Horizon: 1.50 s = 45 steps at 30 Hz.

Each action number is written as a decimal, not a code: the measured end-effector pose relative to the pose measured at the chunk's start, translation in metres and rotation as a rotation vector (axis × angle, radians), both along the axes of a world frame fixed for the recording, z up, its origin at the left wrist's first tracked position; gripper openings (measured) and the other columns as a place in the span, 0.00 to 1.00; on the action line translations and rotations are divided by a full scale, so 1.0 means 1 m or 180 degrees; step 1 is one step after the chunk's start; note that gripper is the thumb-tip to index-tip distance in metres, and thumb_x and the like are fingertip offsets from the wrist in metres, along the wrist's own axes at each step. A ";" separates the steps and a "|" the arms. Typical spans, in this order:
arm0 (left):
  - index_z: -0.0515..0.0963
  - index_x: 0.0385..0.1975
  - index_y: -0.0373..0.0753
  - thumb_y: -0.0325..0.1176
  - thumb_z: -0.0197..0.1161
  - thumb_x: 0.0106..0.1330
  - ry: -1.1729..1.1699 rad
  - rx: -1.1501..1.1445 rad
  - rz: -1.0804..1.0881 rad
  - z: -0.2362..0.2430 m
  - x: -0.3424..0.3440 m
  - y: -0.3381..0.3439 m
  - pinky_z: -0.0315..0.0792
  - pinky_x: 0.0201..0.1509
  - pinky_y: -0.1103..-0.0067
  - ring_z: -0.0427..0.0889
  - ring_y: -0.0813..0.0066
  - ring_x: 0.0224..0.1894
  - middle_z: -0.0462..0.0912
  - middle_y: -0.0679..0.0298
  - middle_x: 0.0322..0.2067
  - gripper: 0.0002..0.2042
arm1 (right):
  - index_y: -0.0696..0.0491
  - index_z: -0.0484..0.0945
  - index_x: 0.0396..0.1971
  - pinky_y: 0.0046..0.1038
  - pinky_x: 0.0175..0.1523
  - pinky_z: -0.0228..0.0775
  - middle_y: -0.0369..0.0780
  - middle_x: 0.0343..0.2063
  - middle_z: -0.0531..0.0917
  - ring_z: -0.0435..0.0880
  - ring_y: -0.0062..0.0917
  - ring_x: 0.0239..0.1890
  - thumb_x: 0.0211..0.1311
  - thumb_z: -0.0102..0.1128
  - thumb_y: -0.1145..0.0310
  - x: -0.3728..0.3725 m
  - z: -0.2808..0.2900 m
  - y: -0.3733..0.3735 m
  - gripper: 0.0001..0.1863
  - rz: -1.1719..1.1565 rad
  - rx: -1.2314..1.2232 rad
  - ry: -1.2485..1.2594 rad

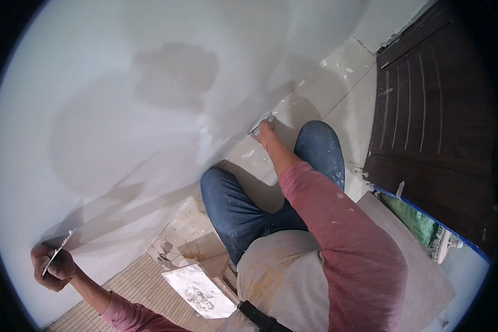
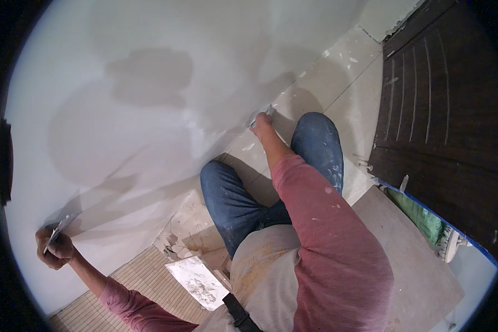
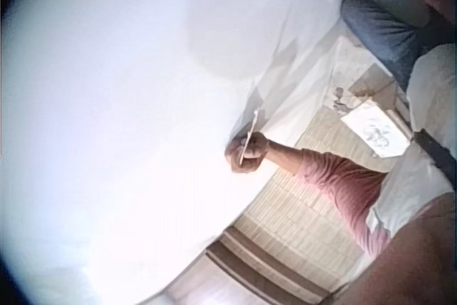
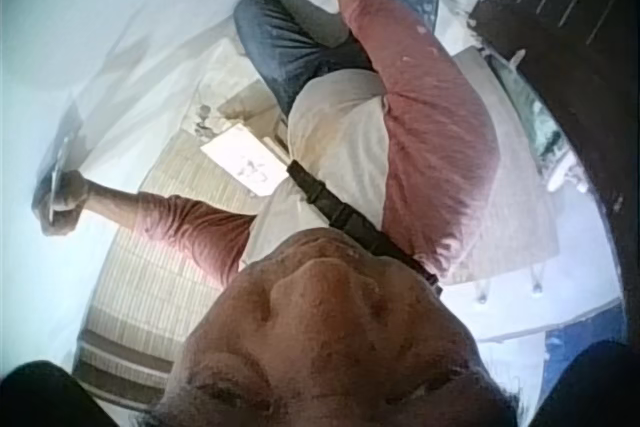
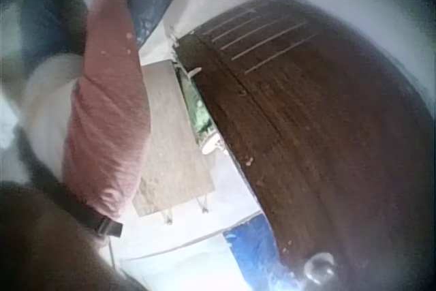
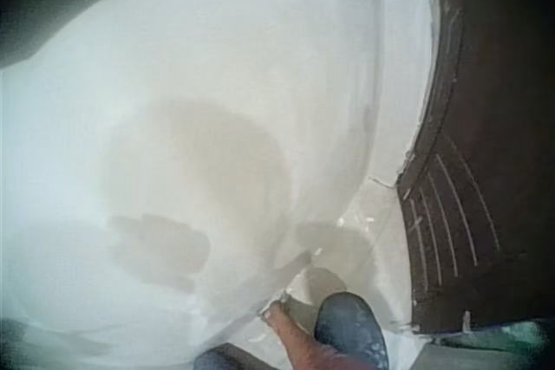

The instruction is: The person applies plaster to a wall joint near a floor corner using two metal scrapers. The person repeatedly transfers the white plaster compound between the scrapers and then spreads it onto the wall and joint area.

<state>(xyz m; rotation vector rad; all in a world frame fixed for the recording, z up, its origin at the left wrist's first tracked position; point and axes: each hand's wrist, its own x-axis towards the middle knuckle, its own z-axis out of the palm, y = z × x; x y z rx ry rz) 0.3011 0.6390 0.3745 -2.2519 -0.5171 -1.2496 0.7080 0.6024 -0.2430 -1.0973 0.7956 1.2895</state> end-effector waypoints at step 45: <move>0.71 0.45 0.37 0.37 0.49 0.77 -0.4357 -0.6368 -0.1461 -0.312 0.141 -0.192 0.77 0.40 0.77 0.82 0.76 0.37 0.81 0.61 0.39 0.11 | 0.36 0.79 0.57 0.42 0.61 0.70 0.38 0.60 0.74 0.75 0.42 0.58 0.59 0.59 0.72 -0.110 0.348 -0.250 0.25 0.2995 0.2992 -0.7355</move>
